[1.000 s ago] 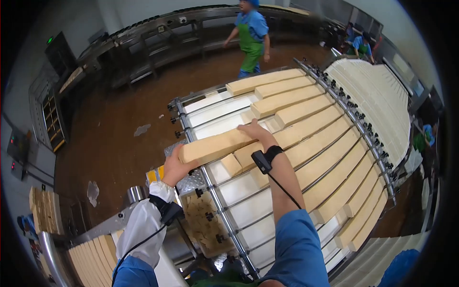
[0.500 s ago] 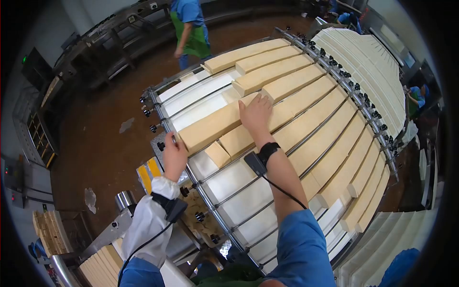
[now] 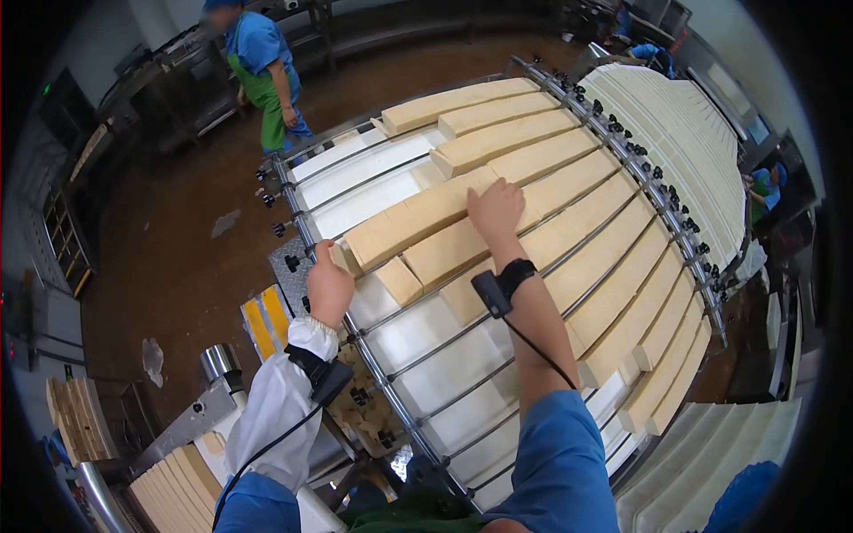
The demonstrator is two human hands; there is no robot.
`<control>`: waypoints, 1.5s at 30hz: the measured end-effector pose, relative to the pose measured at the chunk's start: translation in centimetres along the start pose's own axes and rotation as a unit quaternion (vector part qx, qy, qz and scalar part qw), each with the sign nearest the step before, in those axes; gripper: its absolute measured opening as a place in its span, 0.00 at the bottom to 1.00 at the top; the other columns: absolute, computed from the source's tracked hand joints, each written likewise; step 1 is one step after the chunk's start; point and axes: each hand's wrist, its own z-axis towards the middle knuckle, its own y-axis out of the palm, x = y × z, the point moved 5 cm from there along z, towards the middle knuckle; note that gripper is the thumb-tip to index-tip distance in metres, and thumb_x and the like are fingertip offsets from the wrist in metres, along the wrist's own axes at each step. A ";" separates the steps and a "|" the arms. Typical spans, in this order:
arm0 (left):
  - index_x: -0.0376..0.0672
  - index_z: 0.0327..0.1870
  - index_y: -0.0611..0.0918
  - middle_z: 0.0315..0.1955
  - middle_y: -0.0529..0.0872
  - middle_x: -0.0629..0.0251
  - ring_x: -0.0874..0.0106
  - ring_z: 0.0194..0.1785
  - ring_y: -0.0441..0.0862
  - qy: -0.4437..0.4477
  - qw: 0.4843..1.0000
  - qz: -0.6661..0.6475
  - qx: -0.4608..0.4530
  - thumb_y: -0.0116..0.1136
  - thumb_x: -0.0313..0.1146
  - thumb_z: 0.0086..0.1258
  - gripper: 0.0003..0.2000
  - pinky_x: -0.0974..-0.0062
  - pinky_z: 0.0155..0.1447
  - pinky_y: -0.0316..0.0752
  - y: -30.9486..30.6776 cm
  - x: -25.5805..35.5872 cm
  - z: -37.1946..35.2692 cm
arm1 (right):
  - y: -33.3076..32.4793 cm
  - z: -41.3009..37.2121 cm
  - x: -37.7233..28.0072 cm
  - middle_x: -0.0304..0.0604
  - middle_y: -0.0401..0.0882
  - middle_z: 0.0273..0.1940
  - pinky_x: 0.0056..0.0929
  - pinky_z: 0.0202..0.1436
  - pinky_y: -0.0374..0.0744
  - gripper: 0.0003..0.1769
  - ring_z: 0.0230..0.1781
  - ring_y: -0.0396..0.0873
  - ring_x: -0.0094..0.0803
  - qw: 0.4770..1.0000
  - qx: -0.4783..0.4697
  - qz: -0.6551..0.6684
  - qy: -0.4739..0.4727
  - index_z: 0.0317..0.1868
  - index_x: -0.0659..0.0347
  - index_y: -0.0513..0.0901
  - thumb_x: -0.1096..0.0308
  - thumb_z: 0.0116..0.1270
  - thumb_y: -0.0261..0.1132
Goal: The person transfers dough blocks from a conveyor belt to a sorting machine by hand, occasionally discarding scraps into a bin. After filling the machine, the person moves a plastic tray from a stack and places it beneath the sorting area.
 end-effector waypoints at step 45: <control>0.42 0.47 0.77 0.24 0.82 0.48 0.49 0.30 0.82 0.014 0.998 -0.066 0.002 0.54 0.24 0.62 0.12 0.56 0.34 0.75 -1.1 -1.6 0.1 | 2.2 7.2 2.9 0.54 0.86 0.38 0.41 0.44 0.82 0.13 0.42 0.85 0.46 0.994 -0.085 -0.057 -0.030 0.40 0.59 0.87 0.62 0.60 0.62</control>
